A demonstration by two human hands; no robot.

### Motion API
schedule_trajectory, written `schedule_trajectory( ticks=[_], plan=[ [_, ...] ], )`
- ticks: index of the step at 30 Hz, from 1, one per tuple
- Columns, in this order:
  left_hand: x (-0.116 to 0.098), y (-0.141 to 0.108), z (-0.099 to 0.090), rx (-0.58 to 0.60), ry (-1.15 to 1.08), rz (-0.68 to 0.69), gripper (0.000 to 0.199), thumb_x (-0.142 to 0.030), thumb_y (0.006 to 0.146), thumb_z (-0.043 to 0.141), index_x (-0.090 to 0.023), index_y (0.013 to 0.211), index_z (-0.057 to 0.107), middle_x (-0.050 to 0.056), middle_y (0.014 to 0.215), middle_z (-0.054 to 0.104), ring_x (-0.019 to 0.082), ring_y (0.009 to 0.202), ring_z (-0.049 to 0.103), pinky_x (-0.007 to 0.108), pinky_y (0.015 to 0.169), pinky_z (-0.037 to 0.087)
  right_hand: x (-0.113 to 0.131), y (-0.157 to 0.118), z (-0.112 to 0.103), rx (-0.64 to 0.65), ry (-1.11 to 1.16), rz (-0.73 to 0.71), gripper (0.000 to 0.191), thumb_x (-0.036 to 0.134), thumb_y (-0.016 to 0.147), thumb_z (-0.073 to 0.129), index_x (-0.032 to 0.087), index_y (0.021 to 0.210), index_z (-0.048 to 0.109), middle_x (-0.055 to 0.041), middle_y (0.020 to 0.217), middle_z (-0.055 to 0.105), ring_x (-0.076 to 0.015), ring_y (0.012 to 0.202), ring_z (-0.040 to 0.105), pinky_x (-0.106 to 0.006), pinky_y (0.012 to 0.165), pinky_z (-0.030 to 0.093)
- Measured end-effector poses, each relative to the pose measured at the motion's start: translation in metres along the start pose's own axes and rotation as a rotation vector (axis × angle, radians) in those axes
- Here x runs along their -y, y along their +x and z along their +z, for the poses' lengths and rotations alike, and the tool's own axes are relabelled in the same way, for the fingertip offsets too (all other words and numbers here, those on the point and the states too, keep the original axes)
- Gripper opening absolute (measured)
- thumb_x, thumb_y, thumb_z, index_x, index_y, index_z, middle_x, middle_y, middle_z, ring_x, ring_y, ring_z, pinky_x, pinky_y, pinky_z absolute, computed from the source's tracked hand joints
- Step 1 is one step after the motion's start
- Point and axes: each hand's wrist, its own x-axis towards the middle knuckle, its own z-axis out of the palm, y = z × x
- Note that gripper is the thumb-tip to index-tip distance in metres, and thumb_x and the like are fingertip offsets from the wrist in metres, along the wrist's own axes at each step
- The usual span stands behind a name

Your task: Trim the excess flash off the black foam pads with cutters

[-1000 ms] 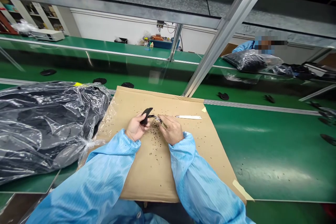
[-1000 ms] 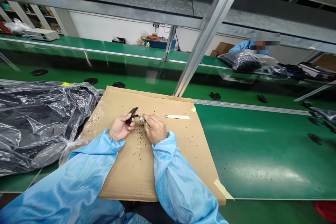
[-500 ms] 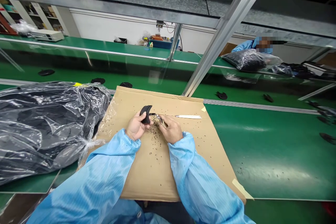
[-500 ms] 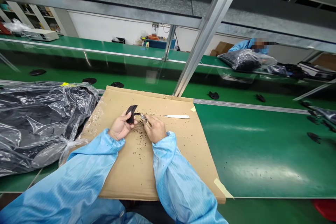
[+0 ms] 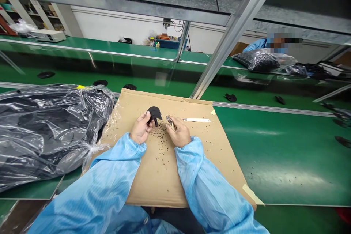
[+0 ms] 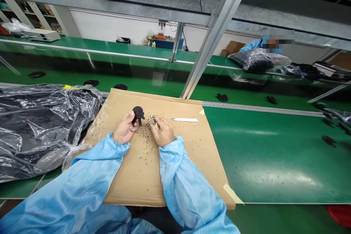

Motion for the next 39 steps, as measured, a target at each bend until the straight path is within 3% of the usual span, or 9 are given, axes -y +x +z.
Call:
schedule_trajectory(
  ticks=[3,6,9,22,39],
  plan=[
    [-0.002,0.000,0.001,-0.011,-0.062,-0.023,0.028,-0.028,0.078,0.071,-0.015,0.096,0.055,0.000,0.075,0.062,0.008,0.055,0.058,0.017,0.045,0.045,0.003,0.000,0.000,0.016,0.021,-0.034,0.029,0.030,0.088,0.054,0.020,0.114,0.062,-0.0087,0.100,0.067,-0.0217,0.093,0.063,-0.035,0.085,0.052],
    [-0.001,-0.001,-0.001,0.006,-0.027,-0.106,0.027,-0.030,0.078,0.071,-0.015,0.095,0.056,-0.001,0.070,0.060,0.008,0.052,0.057,0.021,0.050,0.051,0.009,0.000,0.000,0.067,0.037,-0.079,0.030,0.030,0.088,0.053,0.019,0.116,0.061,-0.0090,0.103,0.067,-0.0212,0.094,0.063,-0.035,0.086,0.052],
    [-0.001,-0.001,-0.003,-0.015,-0.006,-0.155,0.026,-0.032,0.077,0.071,-0.014,0.088,0.056,-0.004,0.062,0.053,0.006,0.045,0.050,0.020,0.046,0.049,0.014,-0.001,0.001,0.118,0.038,-0.113,0.030,0.030,0.088,0.054,0.019,0.116,0.060,-0.0091,0.101,0.067,-0.0210,0.093,0.063,-0.034,0.085,0.052],
    [-0.008,-0.007,0.006,-0.002,0.040,-0.195,0.016,-0.027,0.084,0.062,-0.015,0.095,0.060,-0.005,0.061,0.050,0.004,0.038,0.039,0.018,0.039,0.040,0.021,-0.003,0.002,0.257,-0.036,-0.231,0.029,0.028,0.090,0.053,0.017,0.116,0.060,-0.0088,0.097,0.067,-0.0211,0.089,0.064,-0.032,0.081,0.052],
    [-0.001,-0.004,0.002,-0.003,0.134,-0.125,0.023,-0.030,0.081,0.066,-0.012,0.094,0.060,-0.006,0.054,0.048,0.004,0.033,0.038,0.020,0.036,0.039,0.031,0.002,-0.002,0.460,-0.105,-0.110,0.022,0.016,0.085,0.057,0.020,0.105,0.065,-0.0053,0.092,0.067,-0.0188,0.087,0.063,-0.027,0.080,0.049]
  ],
)
